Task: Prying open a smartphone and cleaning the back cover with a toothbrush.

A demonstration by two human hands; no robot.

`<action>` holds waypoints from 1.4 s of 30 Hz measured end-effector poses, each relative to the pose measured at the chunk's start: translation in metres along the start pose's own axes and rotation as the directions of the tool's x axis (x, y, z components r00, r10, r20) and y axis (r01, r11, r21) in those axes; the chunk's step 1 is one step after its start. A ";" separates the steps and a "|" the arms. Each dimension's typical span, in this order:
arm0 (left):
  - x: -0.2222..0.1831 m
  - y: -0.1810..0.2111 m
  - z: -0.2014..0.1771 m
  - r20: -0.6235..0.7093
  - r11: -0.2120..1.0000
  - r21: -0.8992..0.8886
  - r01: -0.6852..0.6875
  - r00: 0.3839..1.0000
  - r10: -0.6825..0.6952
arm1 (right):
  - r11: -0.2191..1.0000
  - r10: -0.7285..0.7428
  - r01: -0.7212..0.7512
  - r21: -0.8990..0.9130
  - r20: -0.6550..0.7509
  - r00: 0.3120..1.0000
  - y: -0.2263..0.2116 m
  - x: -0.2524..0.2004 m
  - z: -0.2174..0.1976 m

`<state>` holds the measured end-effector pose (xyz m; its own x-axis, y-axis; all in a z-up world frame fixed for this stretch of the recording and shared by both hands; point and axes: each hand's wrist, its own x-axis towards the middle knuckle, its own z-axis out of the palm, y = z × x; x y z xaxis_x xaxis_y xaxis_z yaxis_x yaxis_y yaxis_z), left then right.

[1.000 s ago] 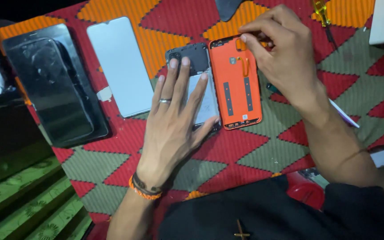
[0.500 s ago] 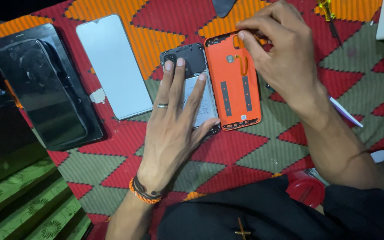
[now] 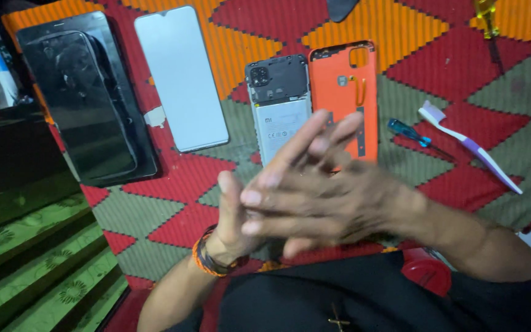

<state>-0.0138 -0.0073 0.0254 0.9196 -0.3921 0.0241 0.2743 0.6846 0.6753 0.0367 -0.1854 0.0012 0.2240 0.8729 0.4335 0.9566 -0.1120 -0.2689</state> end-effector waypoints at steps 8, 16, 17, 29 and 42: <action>-0.056 -0.107 -0.041 0.106 0.060 -0.993 0.103 0.993 0.054 | 0.989 0.135 -0.135 -0.066 -0.011 0.991 0.009 -0.004 0.014; -0.002 0.002 -0.003 0.248 0.511 0.842 -0.171 0.965 -0.085 | 0.790 0.593 -0.611 0.055 -0.327 0.736 0.061 -0.034 -0.019; 0.003 0.015 -0.003 0.231 0.364 0.912 -0.192 0.971 -0.065 | 0.795 0.568 -0.607 -0.003 -0.348 0.746 0.064 -0.030 -0.025; 0.031 0.047 -0.044 -0.115 -0.655 0.755 -0.019 0.980 -0.161 | 0.882 0.442 -0.471 0.013 -0.367 0.818 0.058 0.001 -0.031; 0.045 0.073 -0.031 0.059 -0.760 0.639 -0.123 0.992 -0.111 | 0.880 0.451 -0.475 0.025 -0.361 0.816 0.061 -0.003 -0.028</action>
<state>0.0565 0.0442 0.0534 0.8651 -0.5015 -0.0072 -0.5013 -0.8641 -0.0453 0.1001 -0.2082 0.0080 0.6817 0.4907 0.5428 0.7303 -0.5012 -0.4641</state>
